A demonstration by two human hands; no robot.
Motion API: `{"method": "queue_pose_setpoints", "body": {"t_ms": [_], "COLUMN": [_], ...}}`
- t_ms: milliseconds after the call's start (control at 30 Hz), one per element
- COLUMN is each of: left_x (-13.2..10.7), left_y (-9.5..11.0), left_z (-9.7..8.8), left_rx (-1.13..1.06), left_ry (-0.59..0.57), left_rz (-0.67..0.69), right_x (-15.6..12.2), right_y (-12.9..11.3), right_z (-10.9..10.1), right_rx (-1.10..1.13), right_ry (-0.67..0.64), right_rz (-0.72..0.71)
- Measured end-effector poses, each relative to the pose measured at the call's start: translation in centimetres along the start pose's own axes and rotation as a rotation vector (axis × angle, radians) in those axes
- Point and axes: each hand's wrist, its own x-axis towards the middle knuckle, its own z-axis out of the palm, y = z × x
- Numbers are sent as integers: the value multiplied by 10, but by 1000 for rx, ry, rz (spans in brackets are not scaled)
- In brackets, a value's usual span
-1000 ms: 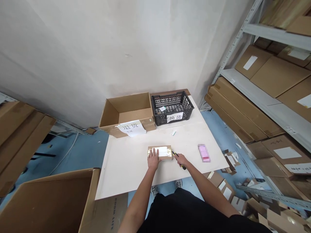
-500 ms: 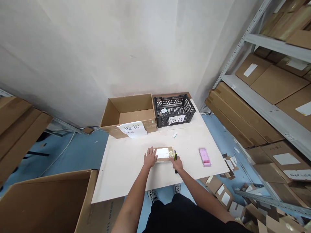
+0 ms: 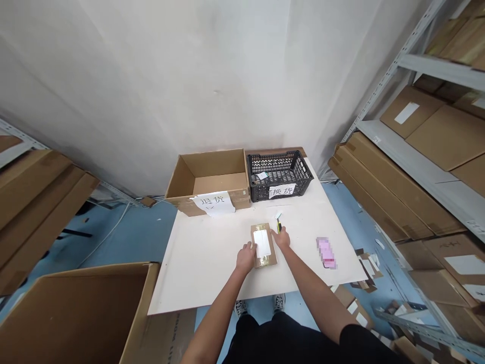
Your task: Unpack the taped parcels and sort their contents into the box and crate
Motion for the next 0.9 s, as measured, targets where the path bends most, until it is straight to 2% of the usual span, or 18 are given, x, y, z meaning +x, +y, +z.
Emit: {"method": "queue_pose_setpoints", "body": {"t_ms": [133,200,267,333,467,600,700,900], "left_x": [27,33,33,29,21,19,18,20], "left_y": [-1,-1,2,10,35,51,49,43], "left_z": [-10,-7,0,10,30,47,56,62], "left_rx": [91,118,137,152,147,117,112,118], "left_ry": [-77,-114,-104,-63,34,92,118,117], "left_rz": [223,236,186,88,-124,-151,-122,-130], "right_x": [-45,-63,-67,-57,-13,18,19,-4], "right_y": [51,71,79,77,50,32,48,109], "right_z": [30,46,52,45,11,-9,-10,2], "right_rx": [48,64,86,91,32,20,147,339], "right_ry": [-79,-131,-144,-121,-50,-7,-47,-280], "right_rz": [2,2,11,27,41,-27,6,-77]}}
